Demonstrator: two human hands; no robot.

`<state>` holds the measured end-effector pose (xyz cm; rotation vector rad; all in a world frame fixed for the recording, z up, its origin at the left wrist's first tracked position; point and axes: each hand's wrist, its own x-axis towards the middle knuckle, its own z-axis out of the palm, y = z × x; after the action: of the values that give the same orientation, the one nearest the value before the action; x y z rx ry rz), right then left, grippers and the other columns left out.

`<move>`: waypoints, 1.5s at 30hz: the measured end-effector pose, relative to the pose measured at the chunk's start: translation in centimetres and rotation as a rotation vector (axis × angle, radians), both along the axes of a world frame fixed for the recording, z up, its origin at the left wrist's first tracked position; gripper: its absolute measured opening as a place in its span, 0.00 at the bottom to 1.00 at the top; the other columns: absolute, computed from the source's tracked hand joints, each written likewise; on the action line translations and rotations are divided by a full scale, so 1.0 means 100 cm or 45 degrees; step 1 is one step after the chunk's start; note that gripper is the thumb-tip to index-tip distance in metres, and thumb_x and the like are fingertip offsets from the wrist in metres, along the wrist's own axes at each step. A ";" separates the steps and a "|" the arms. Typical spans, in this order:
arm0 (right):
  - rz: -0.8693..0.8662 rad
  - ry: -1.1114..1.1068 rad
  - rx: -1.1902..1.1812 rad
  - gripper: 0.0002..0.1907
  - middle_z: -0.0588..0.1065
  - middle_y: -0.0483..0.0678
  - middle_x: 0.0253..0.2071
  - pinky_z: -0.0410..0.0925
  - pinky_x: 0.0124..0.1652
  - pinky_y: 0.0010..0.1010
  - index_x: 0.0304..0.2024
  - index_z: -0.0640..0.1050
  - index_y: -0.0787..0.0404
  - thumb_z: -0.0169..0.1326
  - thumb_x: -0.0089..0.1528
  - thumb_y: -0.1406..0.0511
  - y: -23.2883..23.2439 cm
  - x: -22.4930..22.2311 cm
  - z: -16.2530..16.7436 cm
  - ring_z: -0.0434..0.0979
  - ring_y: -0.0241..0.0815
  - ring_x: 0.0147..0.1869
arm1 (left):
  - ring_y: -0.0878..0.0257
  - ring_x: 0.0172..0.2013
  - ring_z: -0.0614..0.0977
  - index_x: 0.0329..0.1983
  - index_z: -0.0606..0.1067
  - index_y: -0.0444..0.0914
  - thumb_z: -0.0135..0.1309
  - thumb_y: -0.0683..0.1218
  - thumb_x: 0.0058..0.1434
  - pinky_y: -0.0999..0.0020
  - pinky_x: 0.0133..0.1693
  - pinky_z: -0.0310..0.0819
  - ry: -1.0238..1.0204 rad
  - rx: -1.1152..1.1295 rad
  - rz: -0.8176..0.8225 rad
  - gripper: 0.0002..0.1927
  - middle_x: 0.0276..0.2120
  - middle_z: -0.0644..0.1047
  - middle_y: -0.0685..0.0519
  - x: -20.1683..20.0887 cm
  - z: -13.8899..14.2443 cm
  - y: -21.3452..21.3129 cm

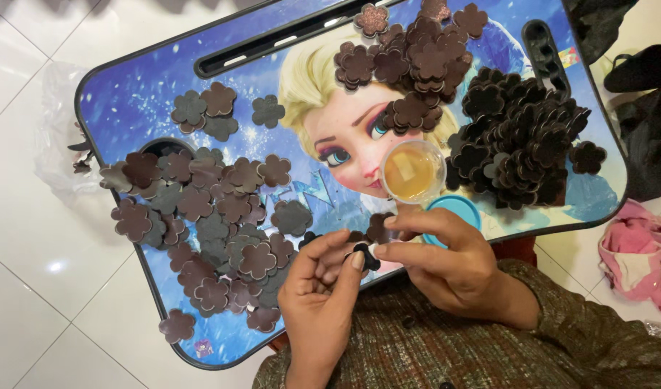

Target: The person repeatedly picks up small flower-shaped craft pieces, applies glue from a small container to one side, and places them onto a printed tray surface. The person also closes the glue container and briefly handles a thin stick.

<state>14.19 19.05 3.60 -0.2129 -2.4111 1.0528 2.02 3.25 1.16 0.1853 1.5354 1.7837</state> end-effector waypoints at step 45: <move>-0.127 -0.023 -0.146 0.13 0.77 0.52 0.53 0.72 0.56 0.33 0.50 0.80 0.63 0.56 0.63 0.74 0.005 0.010 0.003 0.80 0.46 0.57 | 0.68 0.38 0.81 0.65 0.68 0.32 0.61 0.32 0.60 0.74 0.42 0.76 -0.215 0.162 -0.013 0.29 0.43 0.83 0.44 -0.005 -0.019 -0.005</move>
<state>15.18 19.55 3.92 -0.3794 -2.3317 1.1490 1.54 2.70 -0.74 0.1011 1.3019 1.8408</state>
